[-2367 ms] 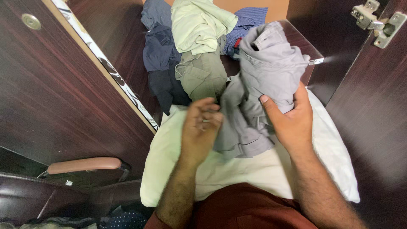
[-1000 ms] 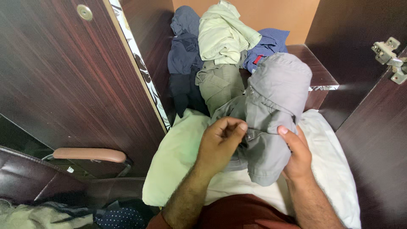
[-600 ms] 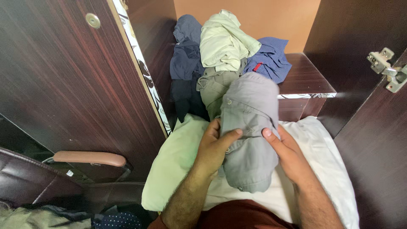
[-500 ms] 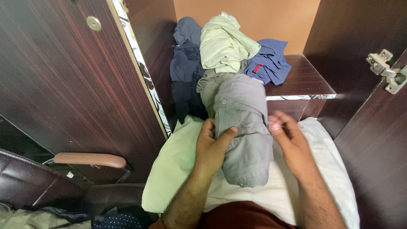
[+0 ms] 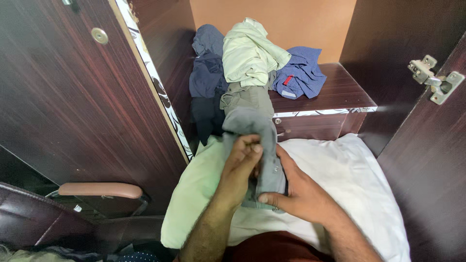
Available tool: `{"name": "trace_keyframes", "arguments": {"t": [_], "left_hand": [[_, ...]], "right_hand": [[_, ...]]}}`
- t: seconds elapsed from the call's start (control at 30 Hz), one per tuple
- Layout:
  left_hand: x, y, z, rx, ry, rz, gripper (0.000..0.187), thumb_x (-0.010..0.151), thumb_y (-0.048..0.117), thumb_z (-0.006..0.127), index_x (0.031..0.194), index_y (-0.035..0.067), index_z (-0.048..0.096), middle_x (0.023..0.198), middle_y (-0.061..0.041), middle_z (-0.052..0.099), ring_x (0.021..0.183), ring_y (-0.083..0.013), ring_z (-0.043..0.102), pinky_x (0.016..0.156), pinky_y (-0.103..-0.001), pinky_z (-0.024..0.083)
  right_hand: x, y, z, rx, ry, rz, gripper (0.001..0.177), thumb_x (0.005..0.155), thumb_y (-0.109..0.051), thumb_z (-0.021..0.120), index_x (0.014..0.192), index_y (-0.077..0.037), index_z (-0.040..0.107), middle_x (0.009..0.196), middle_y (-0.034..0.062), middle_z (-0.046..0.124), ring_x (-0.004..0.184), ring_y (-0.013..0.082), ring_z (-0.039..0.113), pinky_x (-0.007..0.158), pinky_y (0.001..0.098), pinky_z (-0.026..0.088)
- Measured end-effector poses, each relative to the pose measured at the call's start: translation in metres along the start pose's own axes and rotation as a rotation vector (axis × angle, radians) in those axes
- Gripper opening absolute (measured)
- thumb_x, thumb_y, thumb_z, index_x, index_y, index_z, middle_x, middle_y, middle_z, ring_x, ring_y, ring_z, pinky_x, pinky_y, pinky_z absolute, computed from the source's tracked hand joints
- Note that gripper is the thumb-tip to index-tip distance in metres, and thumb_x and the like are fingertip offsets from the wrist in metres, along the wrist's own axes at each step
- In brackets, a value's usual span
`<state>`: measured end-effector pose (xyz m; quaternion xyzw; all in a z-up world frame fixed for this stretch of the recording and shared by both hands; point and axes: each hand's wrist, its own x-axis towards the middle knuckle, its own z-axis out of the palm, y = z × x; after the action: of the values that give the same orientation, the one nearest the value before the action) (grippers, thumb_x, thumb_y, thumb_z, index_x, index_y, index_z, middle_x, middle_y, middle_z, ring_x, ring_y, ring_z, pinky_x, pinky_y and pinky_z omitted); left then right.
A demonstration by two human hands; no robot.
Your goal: The person sorts through various items of clothing in a drawer or closet, picking up each piece, unfolding or turning it over to view it, and then placing it on a nearby chair.
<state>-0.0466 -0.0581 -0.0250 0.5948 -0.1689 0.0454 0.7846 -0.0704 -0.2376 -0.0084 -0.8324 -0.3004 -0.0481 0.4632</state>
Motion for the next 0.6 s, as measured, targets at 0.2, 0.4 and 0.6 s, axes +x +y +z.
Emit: {"name": "trace_keyframes", "arguments": {"t": [0.2, 0.4, 0.6], "left_hand": [[0.002, -0.003, -0.003, -0.016, -0.139, -0.027, 0.051, 0.107, 0.041, 0.047, 0.142, 0.005, 0.057, 0.104, 0.0, 0.062, 0.075, -0.006, 0.054, 0.072, -0.021, 0.046], [0.005, -0.015, -0.002, 0.164, -0.038, -0.088, 0.027, 0.102, 0.02, 0.06, 0.12, 0.002, 0.067, 0.098, -0.004, 0.068, 0.07, -0.0054, 0.057, 0.066, -0.023, 0.049], [-0.006, 0.009, 0.001, 0.47, -0.21, -0.051, 0.049, 0.082, 0.013, 0.073, 0.128, 0.004, 0.058, 0.102, -0.006, 0.069, 0.084, -0.0097, 0.066, 0.075, -0.026, 0.056]], "right_hand": [[0.003, 0.045, 0.017, 0.705, 0.12, 0.097, 0.083, 0.084, -0.008, 0.073, 0.158, -0.003, 0.036, 0.12, 0.0184, 0.063, 0.109, 0.0241, 0.062, 0.096, 0.0376, 0.051], [-0.003, 0.096, 0.013, 1.249, 0.392, 0.275, 0.049, 0.091, -0.024, 0.056, 0.131, 0.003, 0.055, 0.108, 0.016, 0.07, 0.096, 0.0269, 0.069, 0.088, 0.0399, 0.054], [0.001, 0.086, 0.017, 1.433, 0.508, 0.268, 0.046, 0.099, -0.032, 0.047, 0.122, 0.004, 0.063, 0.115, 0.0175, 0.071, 0.104, 0.0326, 0.067, 0.097, 0.0468, 0.051]]}}
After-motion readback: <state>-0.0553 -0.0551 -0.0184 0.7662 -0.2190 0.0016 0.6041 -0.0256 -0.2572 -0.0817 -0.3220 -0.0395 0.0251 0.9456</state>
